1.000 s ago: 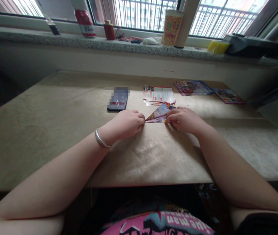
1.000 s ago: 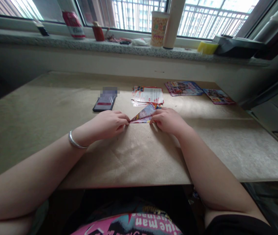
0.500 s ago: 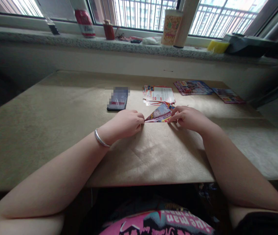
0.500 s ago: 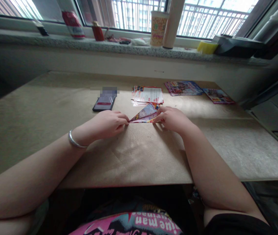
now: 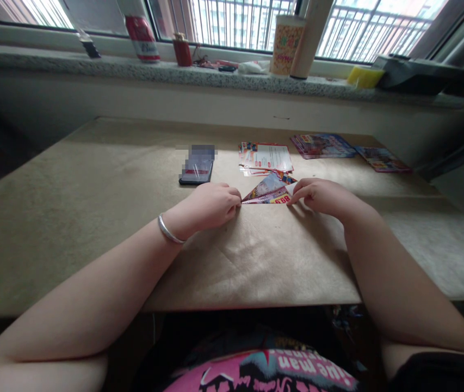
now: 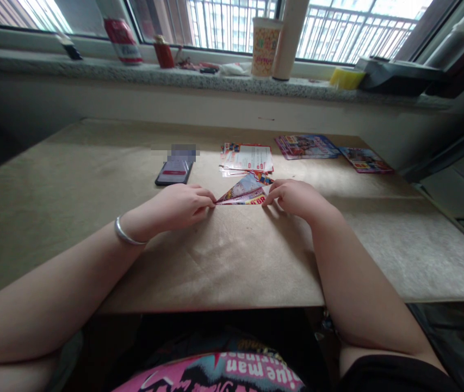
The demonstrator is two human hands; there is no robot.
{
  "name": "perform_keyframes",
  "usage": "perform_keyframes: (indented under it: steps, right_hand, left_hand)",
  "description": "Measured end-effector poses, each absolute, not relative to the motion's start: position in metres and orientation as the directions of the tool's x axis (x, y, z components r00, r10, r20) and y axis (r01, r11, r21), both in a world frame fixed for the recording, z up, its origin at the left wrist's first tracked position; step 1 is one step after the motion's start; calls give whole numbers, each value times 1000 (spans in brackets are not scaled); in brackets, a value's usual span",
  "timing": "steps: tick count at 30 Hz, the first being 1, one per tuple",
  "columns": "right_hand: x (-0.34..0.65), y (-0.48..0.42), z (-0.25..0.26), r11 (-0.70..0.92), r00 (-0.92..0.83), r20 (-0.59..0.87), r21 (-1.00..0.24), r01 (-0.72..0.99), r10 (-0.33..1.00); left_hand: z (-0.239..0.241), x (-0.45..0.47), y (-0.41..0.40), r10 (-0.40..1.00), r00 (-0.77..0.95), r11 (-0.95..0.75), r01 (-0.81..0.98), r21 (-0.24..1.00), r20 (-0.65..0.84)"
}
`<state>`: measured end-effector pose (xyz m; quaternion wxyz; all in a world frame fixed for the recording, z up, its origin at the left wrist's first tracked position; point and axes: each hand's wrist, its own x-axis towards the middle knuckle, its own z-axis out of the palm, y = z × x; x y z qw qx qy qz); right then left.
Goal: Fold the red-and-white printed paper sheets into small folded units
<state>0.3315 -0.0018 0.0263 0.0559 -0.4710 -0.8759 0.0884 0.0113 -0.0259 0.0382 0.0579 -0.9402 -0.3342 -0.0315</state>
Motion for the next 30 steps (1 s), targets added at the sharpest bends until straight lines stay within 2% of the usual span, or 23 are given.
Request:
perform_keyframes:
  steps: [5, 19, 27, 30]
  right_hand:
    - [331, -4, 29, 491, -504, -8, -214, 845, 864]
    - [337, 0, 30, 505, -525, -33, -228, 832, 850]
    - [329, -5, 35, 465, -470, -41, -93, 880, 882]
    - [319, -13, 37, 411, -411, -11, -7, 912, 912]
  left_hand:
    - [38, 11, -26, 621, 775, -772, 631, -77, 114]
    - [39, 11, -26, 630, 772, -768, 635, -77, 87]
    - [40, 10, -26, 631, 771, -767, 636, -78, 82]
    - [39, 12, -26, 639, 764, -760, 645, -81, 85]
